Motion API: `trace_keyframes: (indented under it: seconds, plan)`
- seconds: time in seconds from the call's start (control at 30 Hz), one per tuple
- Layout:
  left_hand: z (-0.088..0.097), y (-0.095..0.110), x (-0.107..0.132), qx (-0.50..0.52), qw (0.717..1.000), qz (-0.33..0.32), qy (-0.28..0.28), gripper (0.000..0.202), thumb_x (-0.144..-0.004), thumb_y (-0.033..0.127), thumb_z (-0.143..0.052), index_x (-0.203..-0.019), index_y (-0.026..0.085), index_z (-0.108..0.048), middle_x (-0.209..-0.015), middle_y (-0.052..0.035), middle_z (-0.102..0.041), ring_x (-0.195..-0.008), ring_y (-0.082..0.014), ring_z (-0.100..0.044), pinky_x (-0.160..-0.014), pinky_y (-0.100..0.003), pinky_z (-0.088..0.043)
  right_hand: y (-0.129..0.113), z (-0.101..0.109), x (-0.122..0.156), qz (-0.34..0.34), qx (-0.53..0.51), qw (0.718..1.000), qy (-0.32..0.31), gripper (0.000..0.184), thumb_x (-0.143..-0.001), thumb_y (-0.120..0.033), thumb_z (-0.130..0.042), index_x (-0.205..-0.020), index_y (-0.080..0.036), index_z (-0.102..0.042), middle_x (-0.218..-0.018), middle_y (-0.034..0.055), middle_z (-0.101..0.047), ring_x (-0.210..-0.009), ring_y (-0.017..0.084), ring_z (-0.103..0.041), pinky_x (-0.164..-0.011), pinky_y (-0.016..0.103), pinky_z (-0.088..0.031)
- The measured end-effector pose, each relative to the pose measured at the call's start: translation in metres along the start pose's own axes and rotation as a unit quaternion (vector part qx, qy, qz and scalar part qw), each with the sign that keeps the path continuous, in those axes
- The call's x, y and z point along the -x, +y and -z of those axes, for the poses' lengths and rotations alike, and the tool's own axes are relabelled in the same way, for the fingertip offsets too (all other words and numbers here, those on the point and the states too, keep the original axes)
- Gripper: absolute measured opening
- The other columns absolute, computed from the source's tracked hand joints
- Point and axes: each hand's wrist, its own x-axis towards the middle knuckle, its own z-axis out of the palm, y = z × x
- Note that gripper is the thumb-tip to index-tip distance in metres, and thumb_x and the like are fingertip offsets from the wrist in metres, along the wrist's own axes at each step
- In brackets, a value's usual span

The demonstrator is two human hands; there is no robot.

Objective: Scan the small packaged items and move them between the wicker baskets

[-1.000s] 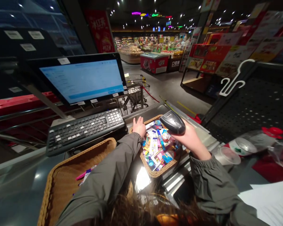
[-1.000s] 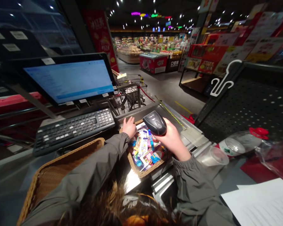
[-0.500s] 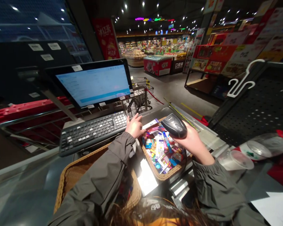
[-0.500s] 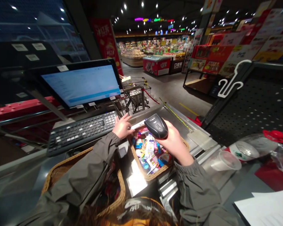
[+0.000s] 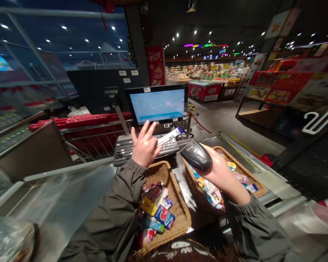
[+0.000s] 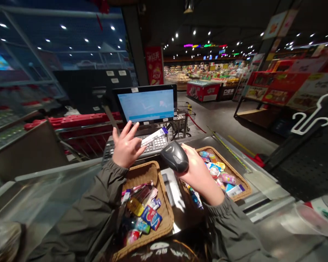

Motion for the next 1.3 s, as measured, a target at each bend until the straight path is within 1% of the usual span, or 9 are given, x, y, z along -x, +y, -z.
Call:
trace_keyframes:
  seconds: [0.17,0.3,0.47,0.63,0.73,0.87,1.07,1.2,1.3]
  plan:
    - [0.018,-0.021,0.024,-0.012,1.0,0.022,0.003,0.015,-0.084,0.028,-0.065,-0.073,0.019,-0.064,-0.152,-0.0129,-0.045,-0.145,-0.0362,-0.034,-0.114,-0.073,-0.012,-0.028,-0.021,-0.008,0.036,-0.02,0.999,-0.024,0.047,-0.075,-0.023,-0.061,-0.122,-0.015,-0.061,-0.121,0.0155,-0.068,-0.117,0.032,-0.063,-0.102,0.048,-0.05]
    - [0.028,-0.034,0.037,-0.015,0.999,0.034,0.006,0.014,-0.083,0.027,-0.066,-0.073,0.019,-0.064,-0.151,-0.0129,-0.046,-0.145,-0.0361,-0.035,-0.114,-0.073,-0.012,-0.044,-0.03,-0.01,0.049,-0.028,0.998,-0.037,0.046,-0.077,-0.021,-0.059,-0.122,-0.013,-0.06,-0.123,0.0166,-0.068,-0.116,0.031,-0.063,-0.101,0.047,-0.05]
    - [0.039,-0.045,0.048,-0.017,0.999,0.048,-0.003,0.012,-0.083,0.028,-0.065,-0.074,0.019,-0.065,-0.152,-0.0123,-0.045,-0.146,-0.0359,-0.033,-0.115,-0.072,-0.009,-0.058,-0.039,-0.011,0.043,-0.041,0.997,-0.047,0.047,-0.076,-0.021,-0.06,-0.122,-0.015,-0.06,-0.123,0.0155,-0.068,-0.117,0.031,-0.062,-0.101,0.048,-0.049]
    - [0.048,-0.051,0.054,-0.022,0.998,0.057,-0.015,0.012,-0.083,0.027,-0.064,-0.074,0.019,-0.066,-0.152,-0.0124,-0.045,-0.146,-0.0358,-0.032,-0.116,-0.072,-0.008,-0.069,-0.044,-0.012,0.019,-0.044,0.998,-0.051,0.051,-0.074,-0.021,-0.062,-0.125,-0.017,-0.058,-0.127,0.015,-0.066,-0.119,0.032,-0.061,-0.103,0.049,-0.048]
    - [0.049,-0.054,0.059,-0.021,0.998,0.057,-0.017,0.012,-0.083,0.028,-0.064,-0.074,0.02,-0.066,-0.153,-0.0116,-0.044,-0.146,-0.036,-0.033,-0.116,-0.071,-0.008,-0.073,-0.047,-0.012,0.012,-0.044,0.997,-0.055,0.05,-0.073,-0.021,-0.062,-0.123,-0.018,-0.06,-0.125,0.0147,-0.066,-0.119,0.032,-0.06,-0.103,0.049,-0.048]
    - [0.049,-0.056,0.066,-0.024,0.998,0.056,-0.019,0.015,-0.084,0.028,-0.064,-0.072,0.019,-0.065,-0.152,-0.0111,-0.045,-0.145,-0.0357,-0.034,-0.117,-0.07,-0.007,-0.075,-0.049,-0.012,0.008,-0.036,0.998,-0.056,0.051,-0.071,-0.023,-0.063,-0.121,-0.016,-0.061,-0.124,0.016,-0.066,-0.118,0.033,-0.062,-0.102,0.049,-0.049]
    - [0.05,-0.056,0.074,-0.019,0.997,0.066,-0.028,0.016,-0.084,0.028,-0.065,-0.071,0.019,-0.066,-0.152,-0.0112,-0.045,-0.145,-0.0352,-0.034,-0.117,-0.07,-0.006,-0.076,-0.05,-0.01,0.021,-0.033,0.996,-0.077,0.044,-0.074,-0.024,-0.063,-0.117,-0.016,-0.063,-0.122,0.0149,-0.068,-0.117,0.032,-0.063,-0.101,0.047,-0.05]
    - [0.051,-0.055,0.081,-0.018,0.996,0.074,-0.045,0.015,-0.083,0.028,-0.066,-0.071,0.019,-0.067,-0.151,-0.0113,-0.047,-0.144,-0.0359,-0.036,-0.116,-0.071,-0.008,-0.07,-0.052,-0.005,0.012,-0.036,0.995,-0.09,0.05,-0.074,-0.024,-0.065,-0.123,-0.016,-0.059,-0.128,0.0159,-0.065,-0.119,0.032,-0.061,-0.102,0.048,-0.049]
    - [0.049,-0.054,0.09,-0.019,0.995,0.075,-0.068,0.016,-0.083,0.03,-0.067,-0.071,0.019,-0.067,-0.151,-0.0113,-0.047,-0.144,-0.0353,-0.036,-0.116,-0.071,-0.009,-0.067,-0.054,0.0,0.0,-0.04,0.994,-0.098,0.051,-0.073,-0.023,-0.066,-0.124,-0.018,-0.059,-0.128,0.0144,-0.065,-0.119,0.032,-0.061,-0.101,0.048,-0.049]
